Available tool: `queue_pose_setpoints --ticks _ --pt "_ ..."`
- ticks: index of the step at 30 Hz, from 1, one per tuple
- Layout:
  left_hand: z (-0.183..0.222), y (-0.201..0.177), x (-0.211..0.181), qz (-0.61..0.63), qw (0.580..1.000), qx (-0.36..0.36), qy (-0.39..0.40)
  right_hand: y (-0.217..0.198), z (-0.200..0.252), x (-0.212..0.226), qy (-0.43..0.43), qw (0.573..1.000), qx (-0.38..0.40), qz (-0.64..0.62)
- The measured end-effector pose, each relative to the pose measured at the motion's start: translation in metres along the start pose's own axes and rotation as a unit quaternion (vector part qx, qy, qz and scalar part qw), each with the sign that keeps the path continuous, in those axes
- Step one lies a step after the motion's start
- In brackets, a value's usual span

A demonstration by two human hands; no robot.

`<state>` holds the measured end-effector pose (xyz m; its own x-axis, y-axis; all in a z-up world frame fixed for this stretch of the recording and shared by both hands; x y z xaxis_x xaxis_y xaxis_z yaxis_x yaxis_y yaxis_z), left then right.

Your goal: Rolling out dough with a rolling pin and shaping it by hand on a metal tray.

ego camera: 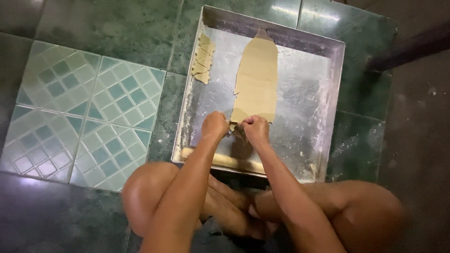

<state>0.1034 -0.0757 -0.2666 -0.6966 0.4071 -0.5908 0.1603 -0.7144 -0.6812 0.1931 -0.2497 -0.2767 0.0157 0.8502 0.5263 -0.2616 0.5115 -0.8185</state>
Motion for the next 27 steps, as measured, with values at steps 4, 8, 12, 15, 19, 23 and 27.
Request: queue_pose_setpoints --ticks 4,8,12,15,19,23,27 --pt "-0.006 0.007 0.000 -0.020 1.000 0.001 0.005 -0.017 0.010 0.022 0.005 0.999 0.031 -0.010" --pt "-0.001 0.000 -0.005 -0.013 1.000 0.001 0.016 -0.002 -0.005 0.000 0.028 0.998 0.032 -0.051" --pt "0.019 -0.015 -0.016 -0.044 0.998 0.043 0.011 0.000 0.004 0.000 0.021 0.995 0.077 -0.054" --pt "0.027 -0.020 -0.008 -0.083 0.994 0.067 0.013 -0.006 0.021 0.000 -0.018 0.994 0.089 -0.068" --pt "0.032 -0.043 -0.017 -0.127 0.989 0.077 0.023 -0.028 0.059 0.011 -0.114 0.986 0.107 -0.053" --pt "0.031 -0.045 -0.027 -0.091 0.993 0.073 0.025 -0.043 0.097 0.021 -0.197 0.971 0.136 0.021" --pt "0.036 -0.058 -0.027 -0.096 0.994 0.038 0.031 -0.034 0.090 -0.008 -0.192 0.971 0.131 0.057"
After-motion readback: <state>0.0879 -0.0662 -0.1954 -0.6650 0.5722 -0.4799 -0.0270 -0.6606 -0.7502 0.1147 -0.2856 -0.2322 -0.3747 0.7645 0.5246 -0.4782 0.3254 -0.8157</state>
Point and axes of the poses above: each hand's wrist, its own z-axis away from the middle knuckle, its own y-axis out of the palm, x = y × z, the point moved 8 cm from there along -z, towards the middle knuckle, and after that the axes turned 10 degrees about -x, right-handed, at the moved point
